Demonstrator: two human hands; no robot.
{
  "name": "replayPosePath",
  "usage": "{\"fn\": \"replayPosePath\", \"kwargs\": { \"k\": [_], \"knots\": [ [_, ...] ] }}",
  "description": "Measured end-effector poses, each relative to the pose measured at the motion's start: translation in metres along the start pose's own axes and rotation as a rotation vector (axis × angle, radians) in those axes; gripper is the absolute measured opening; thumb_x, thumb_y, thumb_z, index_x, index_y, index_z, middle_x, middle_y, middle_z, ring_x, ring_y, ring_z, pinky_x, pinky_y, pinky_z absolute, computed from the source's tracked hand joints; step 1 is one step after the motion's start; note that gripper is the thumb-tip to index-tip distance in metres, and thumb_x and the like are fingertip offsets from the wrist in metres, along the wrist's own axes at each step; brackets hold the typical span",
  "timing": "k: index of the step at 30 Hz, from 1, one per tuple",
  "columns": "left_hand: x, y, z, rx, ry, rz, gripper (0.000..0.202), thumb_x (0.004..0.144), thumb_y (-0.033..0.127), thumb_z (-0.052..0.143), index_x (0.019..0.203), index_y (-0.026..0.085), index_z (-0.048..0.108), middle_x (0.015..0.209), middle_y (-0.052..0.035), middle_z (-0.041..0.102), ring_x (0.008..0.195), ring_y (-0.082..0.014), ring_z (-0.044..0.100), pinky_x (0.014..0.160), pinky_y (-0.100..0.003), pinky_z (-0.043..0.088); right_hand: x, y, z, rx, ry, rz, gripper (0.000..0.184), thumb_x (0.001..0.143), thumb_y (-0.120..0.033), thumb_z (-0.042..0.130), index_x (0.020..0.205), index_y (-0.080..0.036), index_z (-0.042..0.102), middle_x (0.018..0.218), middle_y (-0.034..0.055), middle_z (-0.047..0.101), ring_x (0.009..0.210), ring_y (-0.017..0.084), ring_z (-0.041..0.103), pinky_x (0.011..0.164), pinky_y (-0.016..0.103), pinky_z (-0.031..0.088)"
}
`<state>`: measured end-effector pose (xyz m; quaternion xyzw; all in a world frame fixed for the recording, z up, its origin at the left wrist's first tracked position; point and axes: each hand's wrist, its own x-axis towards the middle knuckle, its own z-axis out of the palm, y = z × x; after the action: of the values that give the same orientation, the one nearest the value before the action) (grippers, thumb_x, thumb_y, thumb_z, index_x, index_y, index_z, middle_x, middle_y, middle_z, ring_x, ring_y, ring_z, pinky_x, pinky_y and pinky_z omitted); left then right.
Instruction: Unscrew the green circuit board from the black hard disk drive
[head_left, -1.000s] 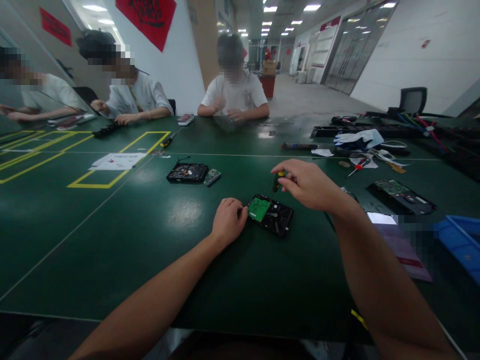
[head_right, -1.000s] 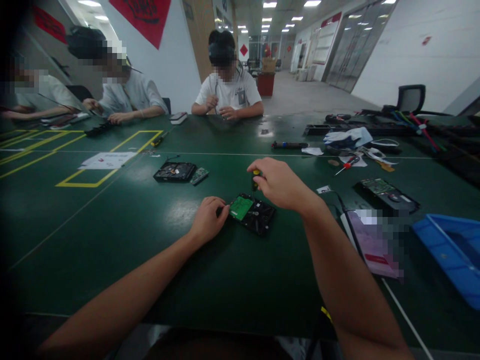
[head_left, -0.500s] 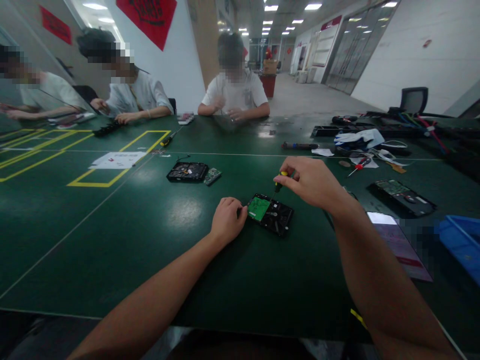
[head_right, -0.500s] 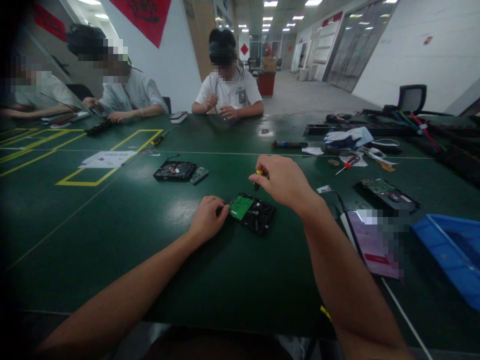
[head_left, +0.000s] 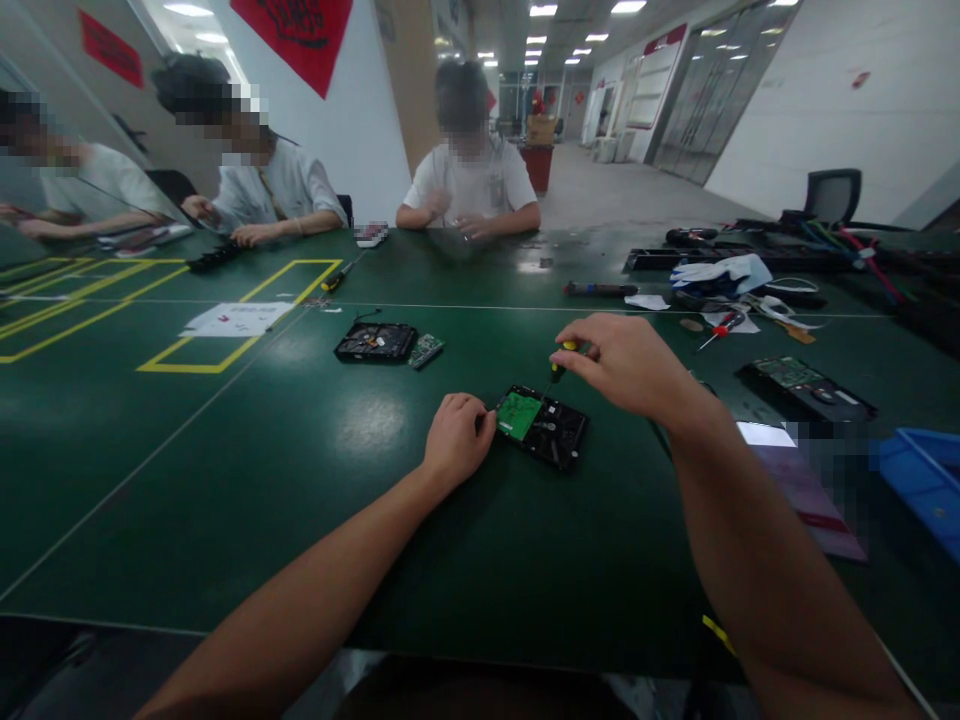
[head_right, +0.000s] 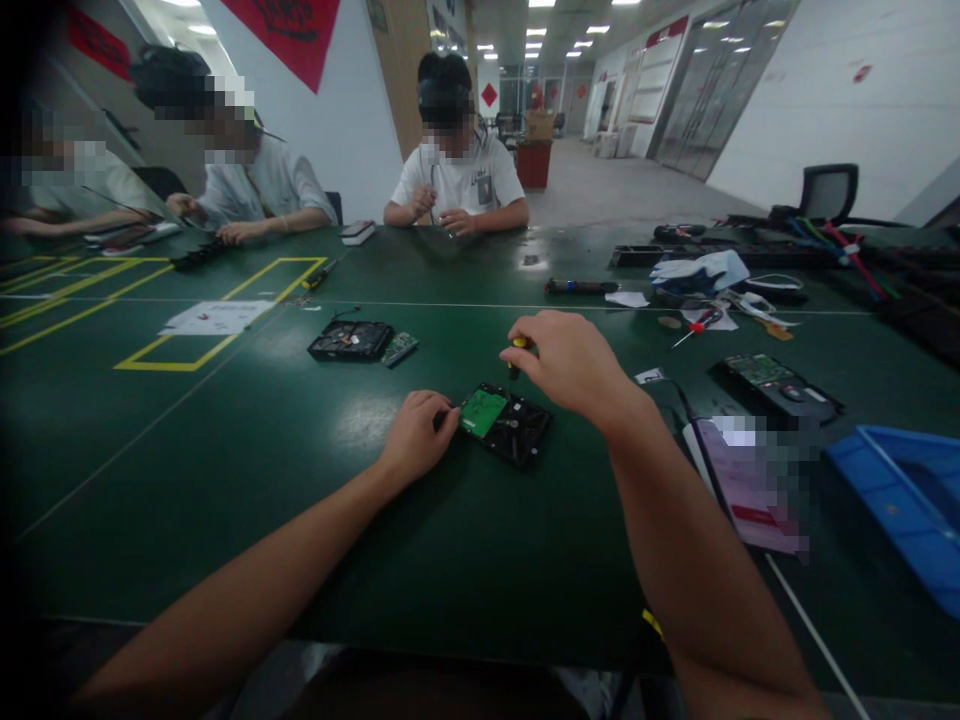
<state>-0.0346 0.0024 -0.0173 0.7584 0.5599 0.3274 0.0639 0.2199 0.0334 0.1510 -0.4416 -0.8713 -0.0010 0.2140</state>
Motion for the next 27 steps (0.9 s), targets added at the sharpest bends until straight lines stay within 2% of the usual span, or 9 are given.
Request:
{"fn": "replayPosePath", "kwargs": {
  "k": [4,6,8,10,13,16,21,24,27],
  "knots": [
    [-0.0003,-0.0001,-0.0002,-0.004,0.0,-0.006,0.014,0.1,0.028,0.063,0.086,0.023,0.064,0.1,-0.0084,0.071,0.103,-0.0275,0.063,0.094,-0.045,0.054,0.0005,0.0013,0.0005,-0.059,0.013,0.021,0.03,0.098,-0.049,0.067,0.092,-0.022,0.078,0.089,0.0075,0.075,0.079,0.024,0.065,0.072,0.036,0.043],
    [-0.0003,0.0006,-0.0007,-0.005,0.0,-0.003,0.015,0.1,0.028,0.062,0.086,0.023,0.065,0.099,-0.0083,0.071,0.103,-0.0275,0.063,0.093,-0.045,0.055,0.0004,0.0001,0.0001,-0.04,0.008,0.003,0.025,0.098,-0.043,0.067,0.096,-0.021,0.079,0.095,0.0082,0.076,0.081,0.024,0.066,0.076,0.037,0.045],
    [-0.0003,0.0013,-0.0011,-0.007,-0.001,-0.002,0.014,0.1,0.028,0.062,0.087,0.023,0.065,0.099,-0.0083,0.071,0.103,-0.0274,0.063,0.093,-0.045,0.055,0.0002,-0.0017,-0.0003,0.009,-0.005,-0.021,0.018,0.097,-0.031,0.067,0.106,-0.02,0.078,0.107,0.0094,0.077,0.083,0.023,0.068,0.081,0.037,0.048],
    [-0.0003,0.0014,-0.0009,-0.006,0.0,-0.007,0.013,0.1,0.027,0.062,0.088,0.023,0.065,0.099,-0.0083,0.071,0.103,-0.0276,0.063,0.093,-0.044,0.055,0.0001,-0.0035,-0.0004,0.058,-0.011,-0.024,0.024,0.095,-0.02,0.065,0.117,-0.019,0.075,0.115,0.0097,0.077,0.083,0.022,0.069,0.083,0.037,0.049],
    [-0.0001,0.0011,0.0002,-0.006,0.002,-0.007,0.013,0.1,0.027,0.063,0.087,0.023,0.065,0.099,-0.0083,0.071,0.103,-0.0278,0.063,0.093,-0.044,0.055,0.0,-0.004,0.0003,0.081,-0.008,0.006,0.026,0.093,-0.015,0.065,0.118,-0.019,0.071,0.105,0.0075,0.078,0.079,0.021,0.069,0.079,0.035,0.048],
    [0.0001,0.001,0.0007,-0.004,0.006,0.005,0.014,0.099,0.026,0.064,0.086,0.022,0.064,0.098,-0.0082,0.071,0.101,-0.0272,0.063,0.094,-0.044,0.055,-0.0001,-0.0021,0.0009,0.038,0.004,0.02,0.012,0.094,-0.025,0.071,0.105,-0.02,0.071,0.095,0.0058,0.077,0.076,0.021,0.068,0.074,0.034,0.046],
    [0.0003,0.0022,-0.001,0.001,-0.003,0.007,0.013,0.099,0.025,0.063,0.086,0.023,0.065,0.098,-0.0081,0.07,0.102,-0.0268,0.063,0.093,-0.044,0.054,0.0008,-0.0006,0.0004,-0.058,0.045,0.062,0.021,0.096,-0.042,0.071,0.091,-0.022,0.071,0.088,0.0063,0.075,0.079,0.024,0.066,0.071,0.035,0.043],
    [0.0001,0.0026,-0.0013,0.003,-0.002,0.004,0.013,0.099,0.025,0.063,0.087,0.022,0.065,0.098,-0.0086,0.07,0.102,-0.0273,0.063,0.093,-0.044,0.054,0.0014,-0.0023,-0.0002,-0.033,0.036,0.04,0.016,0.099,-0.036,0.065,0.095,-0.022,0.073,0.094,0.0069,0.078,0.081,0.024,0.068,0.075,0.036,0.045],
    [-0.0003,0.0023,-0.0005,-0.001,0.002,-0.003,0.013,0.1,0.025,0.063,0.087,0.022,0.065,0.099,-0.0084,0.07,0.102,-0.0273,0.063,0.093,-0.044,0.054,0.001,-0.0044,-0.0003,0.058,0.002,-0.005,0.018,0.099,-0.022,0.058,0.107,-0.021,0.074,0.103,0.0068,0.079,0.079,0.021,0.07,0.08,0.036,0.048]
  ]
}}
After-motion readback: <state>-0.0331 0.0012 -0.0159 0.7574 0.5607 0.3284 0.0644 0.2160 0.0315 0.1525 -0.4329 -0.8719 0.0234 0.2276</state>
